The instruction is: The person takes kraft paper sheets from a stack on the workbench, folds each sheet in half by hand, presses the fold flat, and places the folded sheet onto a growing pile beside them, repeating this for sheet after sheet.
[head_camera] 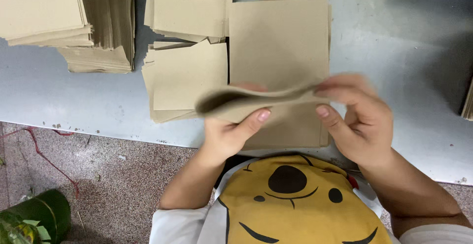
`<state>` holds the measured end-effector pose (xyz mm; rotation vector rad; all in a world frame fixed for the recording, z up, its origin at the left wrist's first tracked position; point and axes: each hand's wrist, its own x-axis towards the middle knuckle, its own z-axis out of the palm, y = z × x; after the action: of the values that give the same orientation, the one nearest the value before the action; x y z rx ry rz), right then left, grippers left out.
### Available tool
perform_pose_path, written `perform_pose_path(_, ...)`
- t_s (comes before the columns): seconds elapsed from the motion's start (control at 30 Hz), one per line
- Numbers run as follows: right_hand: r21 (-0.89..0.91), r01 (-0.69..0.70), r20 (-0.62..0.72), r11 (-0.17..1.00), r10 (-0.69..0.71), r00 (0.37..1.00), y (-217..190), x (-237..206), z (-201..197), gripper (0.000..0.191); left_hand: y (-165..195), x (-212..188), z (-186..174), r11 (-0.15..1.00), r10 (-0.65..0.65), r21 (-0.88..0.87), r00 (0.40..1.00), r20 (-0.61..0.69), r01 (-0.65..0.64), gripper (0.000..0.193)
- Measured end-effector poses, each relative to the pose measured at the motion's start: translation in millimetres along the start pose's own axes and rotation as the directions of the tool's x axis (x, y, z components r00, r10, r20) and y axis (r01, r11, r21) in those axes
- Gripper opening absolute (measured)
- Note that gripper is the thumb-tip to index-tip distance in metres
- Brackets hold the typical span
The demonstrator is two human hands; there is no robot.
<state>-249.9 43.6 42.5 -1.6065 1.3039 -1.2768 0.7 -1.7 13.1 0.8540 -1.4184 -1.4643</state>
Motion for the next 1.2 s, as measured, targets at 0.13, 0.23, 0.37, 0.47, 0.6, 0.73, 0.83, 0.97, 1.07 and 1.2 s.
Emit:
perform_pose_path(0.13,0.027,0.143,0.018,0.989,-0.143,0.990,-12,18,6,0.043,11,16,-3,0.949,0.263,0.149,0.959,0.107,-0.277,0.026)
perform_pose_path(0.23,0.070,0.033,0.125,0.997,-0.041,0.991,-12,15,9,0.037,21,24,0,0.910,0.258,0.287,0.951,0.171,-0.299,0.027)
perform_pose_path(0.37,0.215,-0.102,0.070,0.971,0.089,0.994,4,-1,8,0.034,25,19,5,0.968,0.072,0.240,0.997,0.038,-0.079,0.023)
perform_pose_path(0.47,0.310,-0.234,0.039,0.921,0.234,0.971,17,-11,-1,0.028,19,13,5,0.996,-0.081,0.047,0.997,-0.012,0.081,0.018)
perform_pose_path(0.6,0.642,-0.330,0.236,0.692,0.231,0.944,31,-16,-13,0.036,4,12,5,0.953,-0.208,-0.212,0.977,0.054,0.214,0.020)
perform_pose_path(0.73,0.765,-0.450,0.414,0.460,0.182,0.892,43,-15,-15,0.050,-8,14,7,0.824,-0.360,-0.413,0.921,0.146,0.388,0.031)
perform_pose_path(0.83,0.788,-0.495,0.470,0.365,0.163,0.868,49,-14,-10,0.053,-14,13,11,0.717,-0.433,-0.505,0.875,0.216,0.480,0.037)
perform_pose_path(0.97,0.801,-0.487,0.461,0.348,0.160,0.873,43,-12,0,0.039,-22,11,17,0.645,-0.458,-0.559,0.849,0.262,0.521,0.042)
perform_pose_path(1.07,0.709,-0.503,0.354,0.494,0.368,0.860,27,-11,3,0.027,-28,9,19,0.651,-0.479,-0.550,0.845,0.238,0.523,0.046)
perform_pose_path(1.2,0.351,-0.364,-0.031,0.862,0.400,0.916,5,-7,-4,0.030,-31,10,16,0.640,-0.416,-0.651,0.896,0.154,0.409,0.047)
